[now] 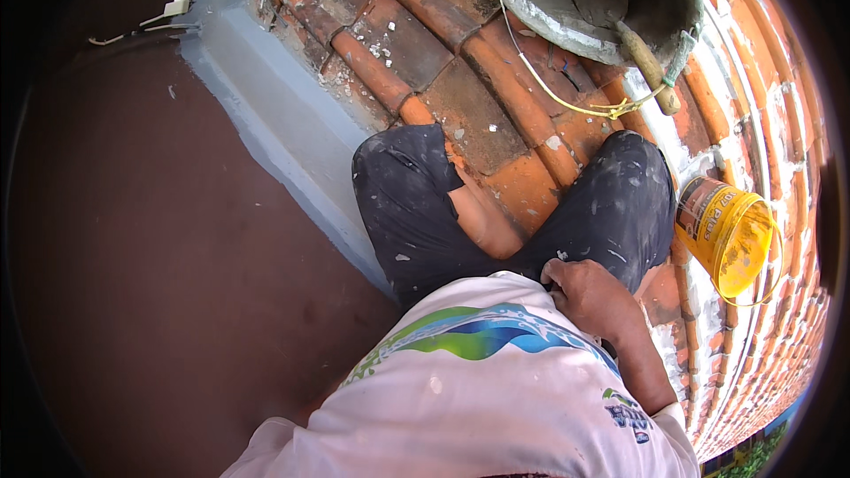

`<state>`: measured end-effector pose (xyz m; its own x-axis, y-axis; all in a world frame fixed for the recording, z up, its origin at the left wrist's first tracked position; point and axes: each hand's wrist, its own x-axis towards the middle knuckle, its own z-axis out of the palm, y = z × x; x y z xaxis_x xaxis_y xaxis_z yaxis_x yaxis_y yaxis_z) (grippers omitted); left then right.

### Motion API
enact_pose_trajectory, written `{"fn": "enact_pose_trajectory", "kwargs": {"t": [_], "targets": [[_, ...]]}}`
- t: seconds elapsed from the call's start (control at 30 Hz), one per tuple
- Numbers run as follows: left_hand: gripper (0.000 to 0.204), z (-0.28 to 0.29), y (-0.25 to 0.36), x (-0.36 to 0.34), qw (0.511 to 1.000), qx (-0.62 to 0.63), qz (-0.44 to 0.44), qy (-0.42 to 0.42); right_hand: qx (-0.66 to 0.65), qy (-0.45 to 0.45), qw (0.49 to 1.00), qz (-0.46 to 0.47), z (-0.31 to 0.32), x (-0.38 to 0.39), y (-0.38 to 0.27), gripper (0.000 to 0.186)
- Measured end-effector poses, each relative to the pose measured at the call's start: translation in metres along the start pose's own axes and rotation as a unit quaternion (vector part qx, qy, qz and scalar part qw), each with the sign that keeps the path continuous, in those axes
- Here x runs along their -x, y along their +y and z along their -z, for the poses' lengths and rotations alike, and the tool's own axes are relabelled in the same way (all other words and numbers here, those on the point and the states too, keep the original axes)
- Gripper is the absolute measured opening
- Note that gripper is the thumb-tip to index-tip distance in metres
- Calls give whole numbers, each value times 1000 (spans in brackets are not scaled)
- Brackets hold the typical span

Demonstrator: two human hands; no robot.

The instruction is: The person scoops mortar from a bucket with a trowel and spreads it between rows of terracotta roof tiles. They repeatedly smooth the mortar along the tile ridges and gaps while kneeling on the roof.

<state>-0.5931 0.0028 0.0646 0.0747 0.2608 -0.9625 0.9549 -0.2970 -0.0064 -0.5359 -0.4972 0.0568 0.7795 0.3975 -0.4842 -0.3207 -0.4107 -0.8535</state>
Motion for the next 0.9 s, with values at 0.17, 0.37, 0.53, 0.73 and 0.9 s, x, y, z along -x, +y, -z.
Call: {"fn": "enact_pose_trajectory", "kwargs": {"t": [0.17, 0.37, 0.53, 0.73, 0.9], "targets": [[27, -11, 23, 31, 996, -84, -3, 7, -90, -57, 994, 37, 5, -7, 6, 10], [26, -25, 97, 85, 947, -320, -30, -3, -196, 25, 980, 1, 16, -1, -1, 8], [25, -45, 167, 118, 822, -529, -202, -59, -23, 20, 995, -98, 20, 31, -19, 12], [17, -88, 221, 95, 698, -538, -449, -149, -167, 122, 923, -324, -7, 112, -17, 14], [16, -113, 238, 59, 648, -556, -472, -219, -30, 152, 897, -414, -52, 164, -9, 14]]}}
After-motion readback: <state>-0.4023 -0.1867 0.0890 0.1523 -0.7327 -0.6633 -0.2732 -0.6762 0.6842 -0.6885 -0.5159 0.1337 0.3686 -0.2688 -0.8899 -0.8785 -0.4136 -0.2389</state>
